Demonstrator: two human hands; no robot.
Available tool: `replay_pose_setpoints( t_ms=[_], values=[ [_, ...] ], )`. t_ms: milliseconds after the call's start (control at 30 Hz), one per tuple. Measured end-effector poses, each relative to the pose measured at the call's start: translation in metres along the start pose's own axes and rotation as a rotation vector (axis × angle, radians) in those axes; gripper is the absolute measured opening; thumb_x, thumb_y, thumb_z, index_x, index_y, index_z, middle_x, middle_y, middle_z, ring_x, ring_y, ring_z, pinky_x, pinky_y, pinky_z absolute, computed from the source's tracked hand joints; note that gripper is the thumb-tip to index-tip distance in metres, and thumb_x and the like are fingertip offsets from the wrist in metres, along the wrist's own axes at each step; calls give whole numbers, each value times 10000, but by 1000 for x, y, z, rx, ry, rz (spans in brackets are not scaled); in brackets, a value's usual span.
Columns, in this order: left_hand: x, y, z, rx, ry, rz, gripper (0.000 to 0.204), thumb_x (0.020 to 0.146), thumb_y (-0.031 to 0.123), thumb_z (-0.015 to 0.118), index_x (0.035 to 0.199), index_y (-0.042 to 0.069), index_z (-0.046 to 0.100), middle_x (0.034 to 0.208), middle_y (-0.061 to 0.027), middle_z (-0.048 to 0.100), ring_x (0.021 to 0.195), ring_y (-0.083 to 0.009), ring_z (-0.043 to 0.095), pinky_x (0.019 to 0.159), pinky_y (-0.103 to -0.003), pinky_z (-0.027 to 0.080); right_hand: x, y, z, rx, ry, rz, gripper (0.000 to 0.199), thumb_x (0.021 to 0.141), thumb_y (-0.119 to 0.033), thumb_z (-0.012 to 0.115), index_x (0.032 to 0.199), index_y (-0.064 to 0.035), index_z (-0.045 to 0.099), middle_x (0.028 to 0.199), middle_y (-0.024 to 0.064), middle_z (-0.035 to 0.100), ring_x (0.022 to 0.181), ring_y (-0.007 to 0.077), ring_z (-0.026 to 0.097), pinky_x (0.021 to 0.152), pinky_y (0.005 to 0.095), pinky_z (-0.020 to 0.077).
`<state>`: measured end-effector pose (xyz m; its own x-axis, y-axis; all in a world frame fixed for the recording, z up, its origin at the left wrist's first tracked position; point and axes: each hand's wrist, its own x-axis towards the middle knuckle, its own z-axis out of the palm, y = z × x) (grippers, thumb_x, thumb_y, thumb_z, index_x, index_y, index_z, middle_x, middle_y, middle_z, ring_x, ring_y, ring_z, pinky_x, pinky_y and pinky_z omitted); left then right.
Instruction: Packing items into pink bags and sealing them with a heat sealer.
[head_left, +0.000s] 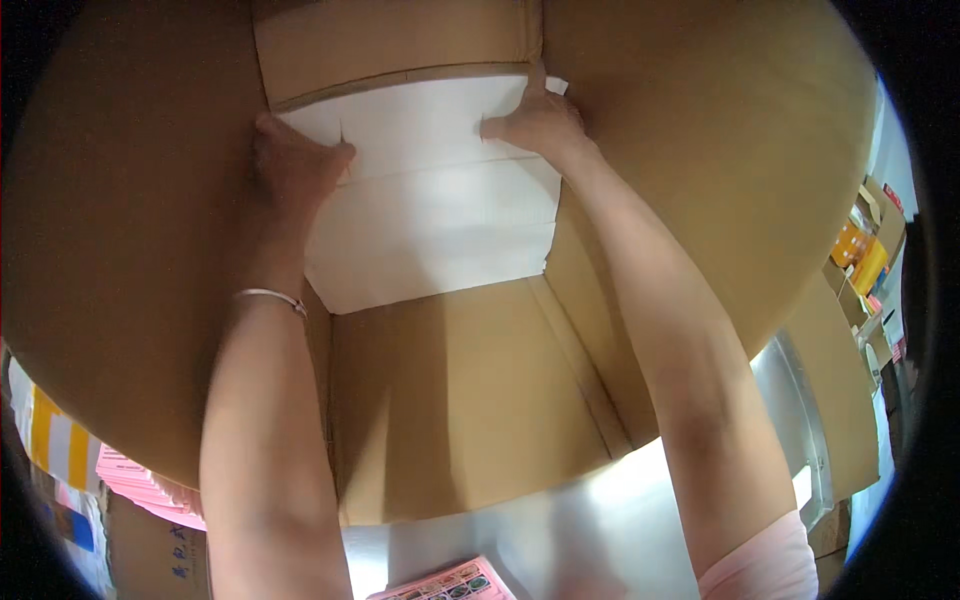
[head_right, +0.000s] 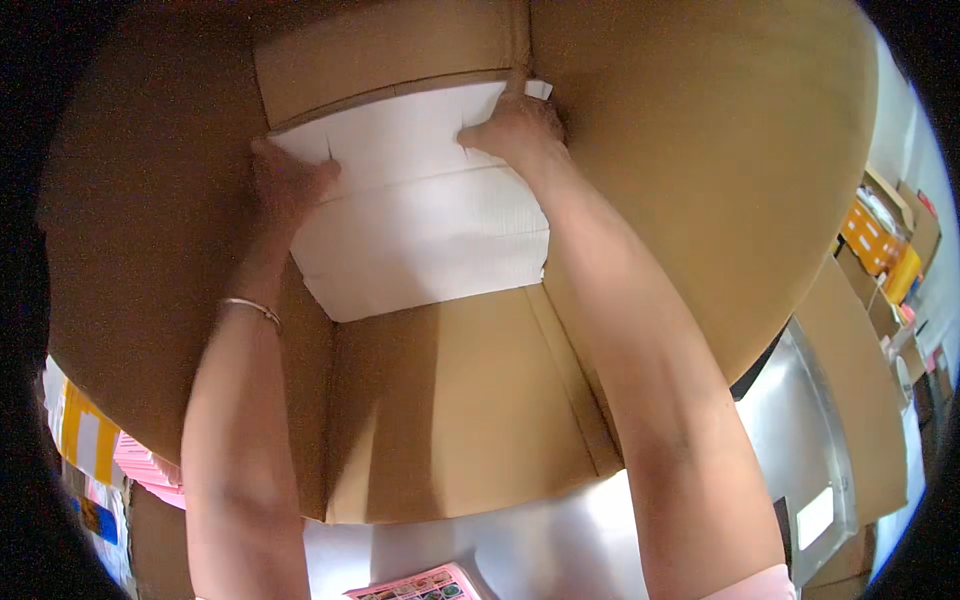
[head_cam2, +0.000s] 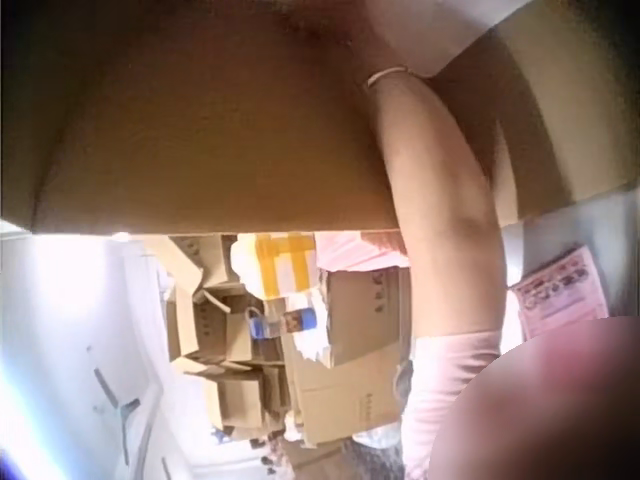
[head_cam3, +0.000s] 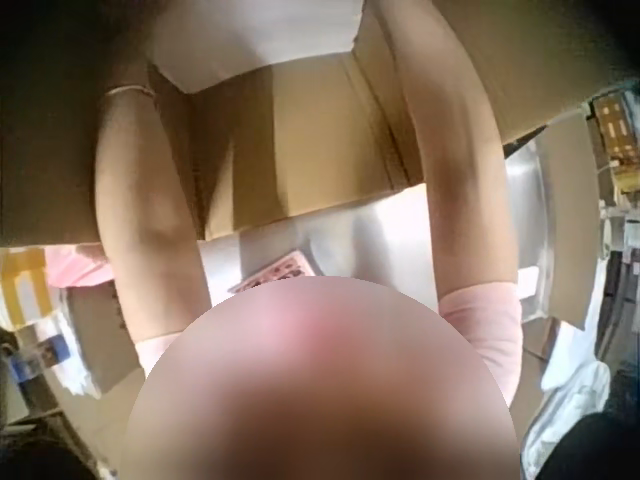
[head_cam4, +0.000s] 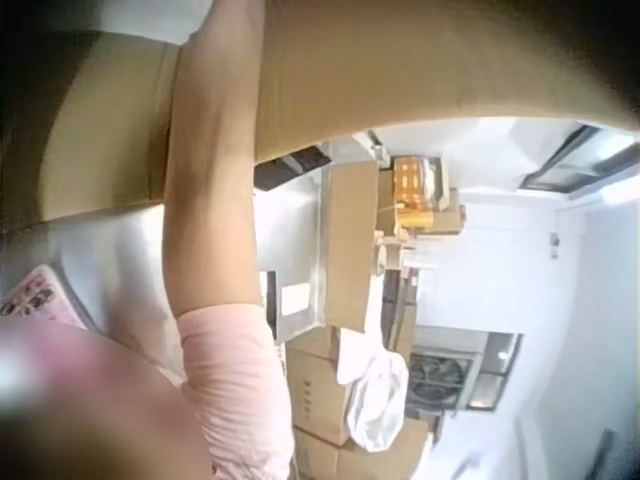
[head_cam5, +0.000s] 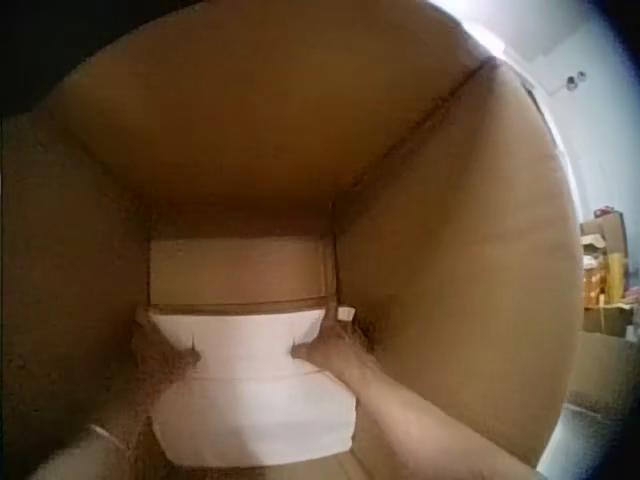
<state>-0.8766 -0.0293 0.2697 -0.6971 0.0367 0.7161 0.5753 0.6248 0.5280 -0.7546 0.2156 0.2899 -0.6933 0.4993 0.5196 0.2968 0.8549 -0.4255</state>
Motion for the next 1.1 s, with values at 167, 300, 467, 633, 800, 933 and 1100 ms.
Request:
replay_pose_setpoints(
  t_ms=[167,300,467,633,800,933,1100],
  values=[
    [3,16,-15,255,-193,-33,877,682,277,776,1425,98,346,1338,-328,434,1235,-487,479,1055,-514,445,-14,-2,12,194,90,52,1072,613,-458,802,1457,-79,261,1163,249,648,1129,434,607,969,467,491],
    [-21,-3,0,54,75,64,847,692,246,753,1436,124,368,1307,-304,422,1218,-487,468,1038,-543,430,-34,-1,14,366,189,49,977,604,-393,816,1407,-127,328,1183,242,627,1135,434,593,971,476,479],
    [-68,32,-36,-143,295,176,839,677,190,750,1431,133,386,1193,-241,426,1133,-455,479,1003,-548,420,-72,-1,-8,481,402,5,888,634,-254,804,1391,-102,364,1277,252,549,1171,435,550,1001,489,448],
    [-133,90,-125,55,353,170,803,634,146,769,1376,115,464,1148,-220,439,1084,-434,483,985,-507,401,-137,7,-45,605,536,-33,865,642,-213,786,1389,-81,371,1264,229,540,1176,392,542,1008,466,439],
    [-235,150,-257,329,329,380,781,639,79,736,1380,74,490,1136,-223,471,1105,-402,507,947,-486,426,-244,-1,-98,887,375,-135,870,609,-141,792,1373,-58,383,1229,216,552,1174,335,546,992,417,453],
    [-340,168,-321,360,357,156,763,640,56,705,1377,27,509,1092,-201,496,1066,-397,531,935,-503,432,-362,17,-141,685,272,-176,920,582,-182,804,1390,-52,381,1238,266,572,1109,409,614,964,422,484],
    [-395,186,-262,233,-93,181,790,636,223,778,1351,21,509,1107,-259,522,992,-439,534,898,-496,466,-424,127,-179,424,94,58,1130,578,-173,817,1531,-55,223,1261,250,604,1137,424,622,1005,430,494]
  ],
)
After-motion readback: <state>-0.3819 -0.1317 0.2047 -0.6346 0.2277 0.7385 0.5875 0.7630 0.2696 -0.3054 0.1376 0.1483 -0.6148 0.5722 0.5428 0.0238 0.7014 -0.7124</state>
